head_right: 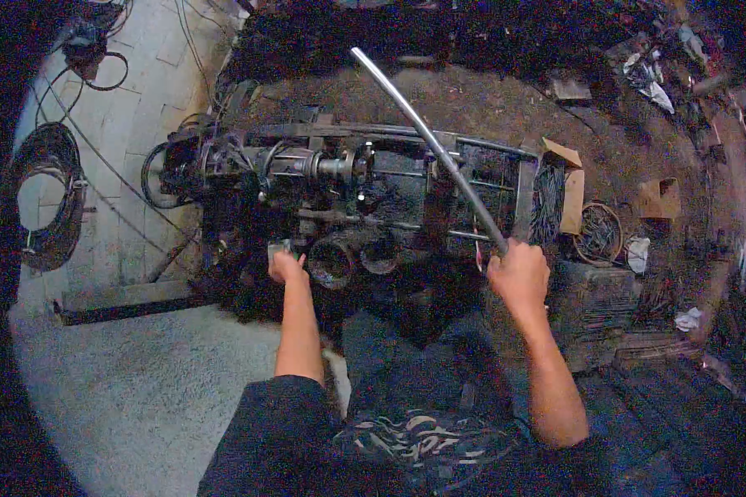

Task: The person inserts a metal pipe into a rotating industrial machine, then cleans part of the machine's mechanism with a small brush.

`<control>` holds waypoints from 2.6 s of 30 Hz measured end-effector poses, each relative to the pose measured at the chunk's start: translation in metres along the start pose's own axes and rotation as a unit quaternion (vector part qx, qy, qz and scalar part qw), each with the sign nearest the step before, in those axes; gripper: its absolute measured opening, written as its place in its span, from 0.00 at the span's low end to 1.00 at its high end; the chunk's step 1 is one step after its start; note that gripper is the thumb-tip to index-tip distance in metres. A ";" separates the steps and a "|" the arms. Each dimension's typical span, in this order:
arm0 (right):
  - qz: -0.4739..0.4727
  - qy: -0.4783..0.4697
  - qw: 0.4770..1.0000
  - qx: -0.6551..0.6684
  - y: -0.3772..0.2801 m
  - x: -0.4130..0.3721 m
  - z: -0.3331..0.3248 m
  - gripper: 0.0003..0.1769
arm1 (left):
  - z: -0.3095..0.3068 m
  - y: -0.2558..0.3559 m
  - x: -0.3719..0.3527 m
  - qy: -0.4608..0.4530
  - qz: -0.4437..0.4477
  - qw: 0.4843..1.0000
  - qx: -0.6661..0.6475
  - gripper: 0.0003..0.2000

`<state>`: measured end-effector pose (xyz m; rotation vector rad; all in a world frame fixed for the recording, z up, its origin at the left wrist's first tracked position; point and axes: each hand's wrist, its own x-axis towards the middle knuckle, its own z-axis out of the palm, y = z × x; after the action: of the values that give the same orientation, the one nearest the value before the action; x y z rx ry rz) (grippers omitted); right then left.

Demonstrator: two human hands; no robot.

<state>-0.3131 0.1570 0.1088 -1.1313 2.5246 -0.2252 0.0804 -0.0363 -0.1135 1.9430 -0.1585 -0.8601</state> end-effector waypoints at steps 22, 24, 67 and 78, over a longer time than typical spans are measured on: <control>0.146 0.005 0.980 -0.137 -0.028 0.004 0.001 0.16 | 0.001 0.029 -0.035 0.103 -0.071 0.986 0.113 0.17; 0.137 0.002 0.981 -0.136 -0.028 0.001 -0.001 0.16 | 0.001 0.026 -0.042 0.123 -0.068 0.986 0.089 0.17; 0.312 0.082 0.923 -0.209 -0.045 0.005 0.027 0.18 | -0.005 0.014 -0.008 0.001 -0.100 0.983 0.153 0.15; 0.319 0.089 0.921 -0.206 -0.048 0.005 0.027 0.20 | -0.002 0.017 -0.008 0.018 -0.099 0.977 0.187 0.14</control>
<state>-0.2725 0.1220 0.0961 -0.3530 3.0318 0.4103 0.0790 -0.0401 -0.0952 2.3554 -0.1105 -0.9773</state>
